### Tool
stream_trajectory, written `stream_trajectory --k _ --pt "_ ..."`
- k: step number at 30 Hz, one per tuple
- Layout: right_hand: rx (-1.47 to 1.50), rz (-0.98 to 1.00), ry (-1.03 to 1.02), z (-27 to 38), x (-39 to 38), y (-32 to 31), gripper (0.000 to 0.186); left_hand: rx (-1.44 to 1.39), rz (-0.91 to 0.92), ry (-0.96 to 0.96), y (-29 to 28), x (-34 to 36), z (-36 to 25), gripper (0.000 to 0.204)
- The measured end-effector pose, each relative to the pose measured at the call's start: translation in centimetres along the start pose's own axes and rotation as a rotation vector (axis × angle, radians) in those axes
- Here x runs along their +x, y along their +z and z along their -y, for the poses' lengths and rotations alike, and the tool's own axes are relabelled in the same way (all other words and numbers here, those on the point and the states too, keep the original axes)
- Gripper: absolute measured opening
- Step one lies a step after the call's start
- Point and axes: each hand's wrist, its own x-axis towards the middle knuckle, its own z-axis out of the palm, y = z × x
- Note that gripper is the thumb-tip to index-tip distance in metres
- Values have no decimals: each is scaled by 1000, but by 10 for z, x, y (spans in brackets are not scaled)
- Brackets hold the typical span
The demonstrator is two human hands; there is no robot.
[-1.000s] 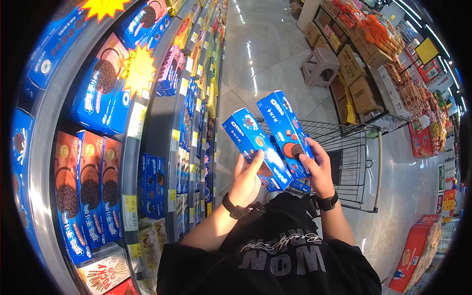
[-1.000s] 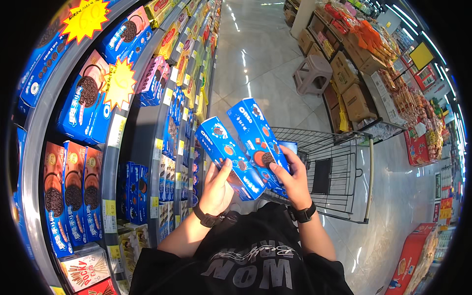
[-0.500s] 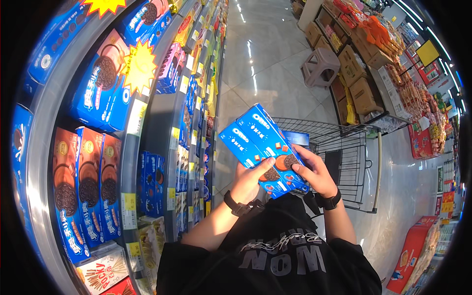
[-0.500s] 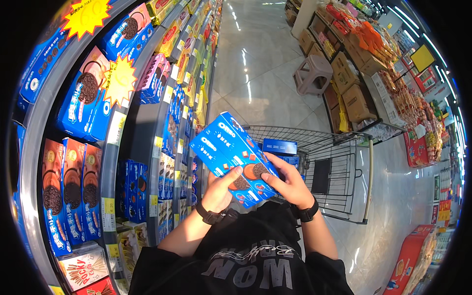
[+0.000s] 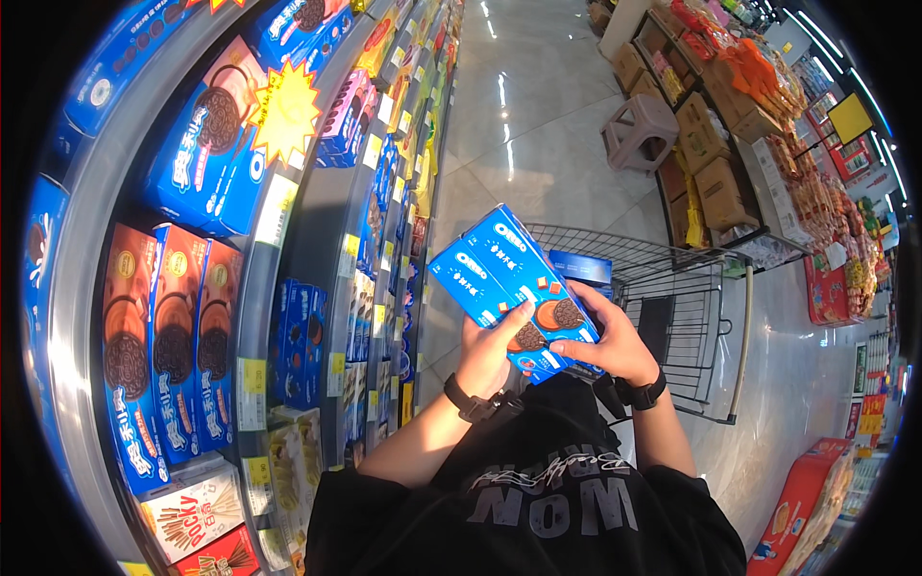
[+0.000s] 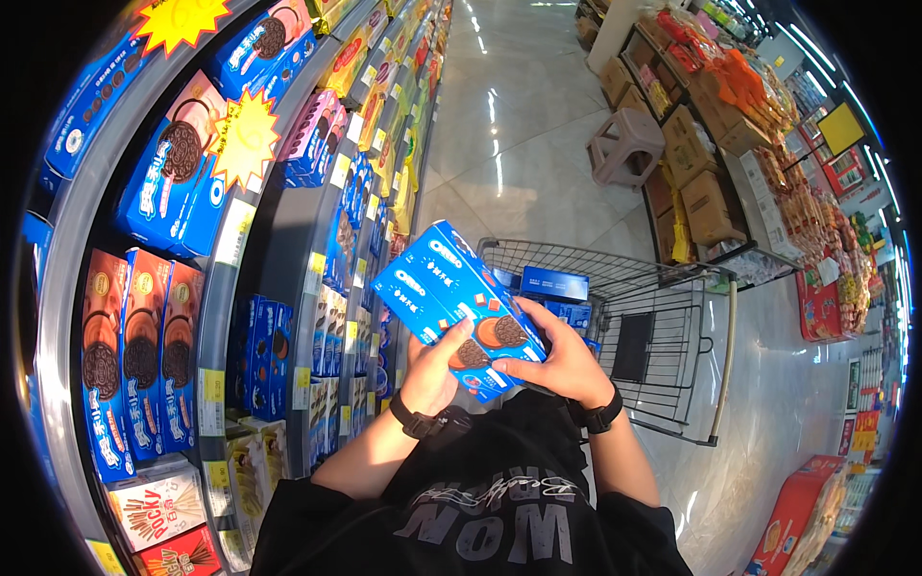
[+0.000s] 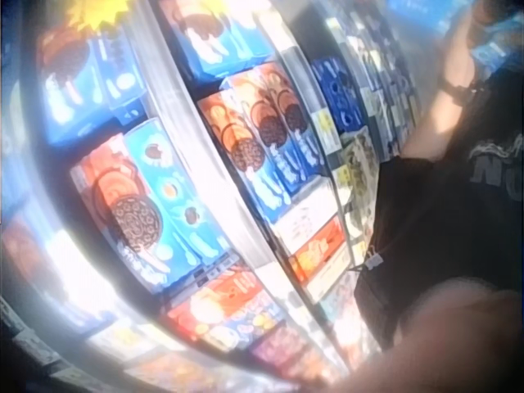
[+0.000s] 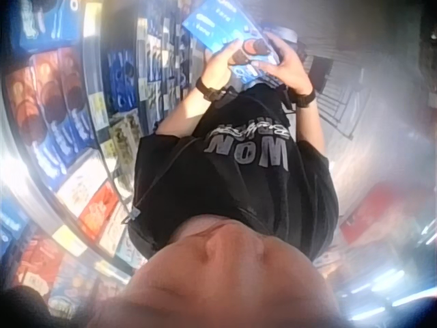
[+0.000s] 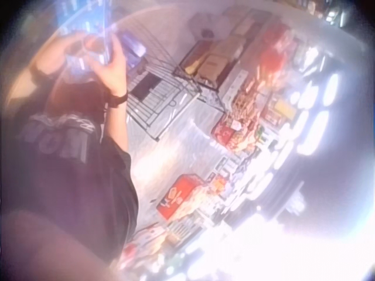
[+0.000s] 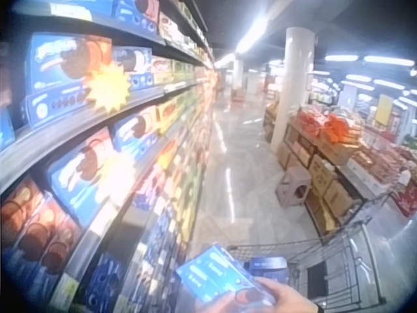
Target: Selecting and picking up multiple boxes of Oreo cookies from supermarket shelves and placing them into a shopping cart.
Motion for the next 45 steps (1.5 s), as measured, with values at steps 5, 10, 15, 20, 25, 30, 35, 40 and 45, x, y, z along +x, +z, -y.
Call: stream_trajectory --k 5,10,15,20,25,30,35,40,45 --pt "118 -5 107 -3 3 -2 82 -90 -24 -57 -3 -4 2 40" --pt "96 -26 55 -14 6 -11 78 -131 36 -90 -6 -7 -4 39" --pt "167 -15 128 -4 6 -12 79 -60 62 -60 -10 -4 -3 44" --pt "187 70 104 -13 4 -15 83 -31 57 -43 -7 -5 1 38" --pt "71 74 -5 -14 5 -10 83 -43 36 -29 -7 -7 4 37" --pt "191 45 37 -1 4 -9 79 -61 -73 -57 -27 -5 14 36" --pt "264 217 58 9 7 -12 72 -51 -29 65 -24 -2 13 42" --pt "328 251 66 10 8 -1 66 -100 41 27 -19 0 12 54" --pt "283 252 41 -16 11 -5 60 -107 94 69 -11 -13 6 62"
